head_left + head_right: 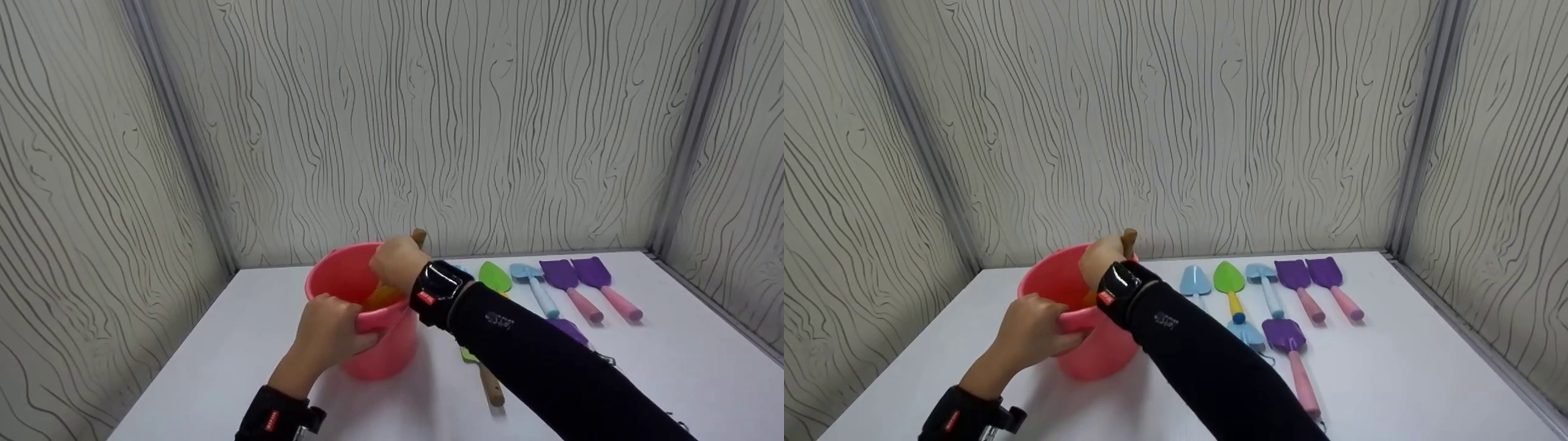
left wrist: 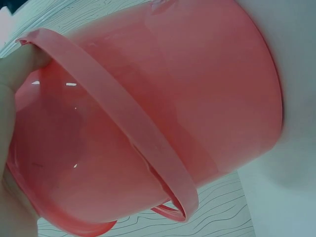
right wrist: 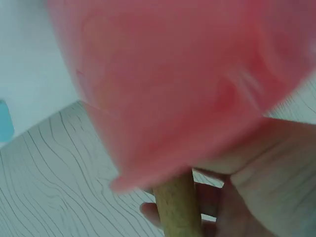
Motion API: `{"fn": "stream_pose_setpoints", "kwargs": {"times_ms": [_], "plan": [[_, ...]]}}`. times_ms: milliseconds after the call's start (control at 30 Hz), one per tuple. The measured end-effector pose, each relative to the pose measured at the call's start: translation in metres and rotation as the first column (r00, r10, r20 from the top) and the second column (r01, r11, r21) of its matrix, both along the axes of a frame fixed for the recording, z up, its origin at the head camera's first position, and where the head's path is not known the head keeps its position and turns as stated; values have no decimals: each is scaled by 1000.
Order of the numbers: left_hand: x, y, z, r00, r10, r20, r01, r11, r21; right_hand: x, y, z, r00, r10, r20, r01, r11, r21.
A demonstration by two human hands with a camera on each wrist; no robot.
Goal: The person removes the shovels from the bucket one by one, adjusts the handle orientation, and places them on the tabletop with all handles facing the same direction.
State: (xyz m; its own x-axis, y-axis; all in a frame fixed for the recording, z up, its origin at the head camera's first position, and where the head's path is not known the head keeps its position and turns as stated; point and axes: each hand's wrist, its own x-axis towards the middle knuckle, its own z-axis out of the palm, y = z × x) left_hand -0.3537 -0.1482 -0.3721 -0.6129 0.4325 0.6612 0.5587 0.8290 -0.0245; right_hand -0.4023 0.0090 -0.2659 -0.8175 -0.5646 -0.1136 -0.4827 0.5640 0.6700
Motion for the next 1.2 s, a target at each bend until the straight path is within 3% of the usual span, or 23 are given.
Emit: {"fn": "stream_pose_setpoints", "kwargs": {"times_ms": [100,233,367,433,500,600,700,867,1033,1200], "plan": [[0,0,0,1000,2,-2,-2,1000,-3,4,8,14,999,32,1,-32,999,3],[1,-1,-1,1000,3,11,-3,1000,-1,4,25,27,991,21,131,7,979,-204],[0,-1,-1,1000,7,24,-7,1000,-4,1,49,31,943,70,325,94,881,-463],[-1,-1,-1,1000,9,25,-9,1000,-7,-2,60,30,915,129,383,121,817,-564],[-2,-1,-1,1000,10,26,-10,1000,-11,-6,70,28,894,181,411,128,774,-620],[-3,-2,0,999,14,32,-14,1000,-15,-14,84,25,884,262,388,65,752,-656],[-2,-2,0,999,27,44,-26,1000,-16,-19,95,24,888,326,325,-34,751,-659],[-3,-2,0,998,36,44,-36,999,-17,-20,109,24,895,392,212,-146,707,-692],[-4,-2,-1,999,30,36,-30,1000,-5,-12,122,24,923,382,44,-253,690,-678],[-5,-2,-2,1000,23,18,-23,1000,-14,1,136,21,940,334,-69,-292,684,-669]]}}
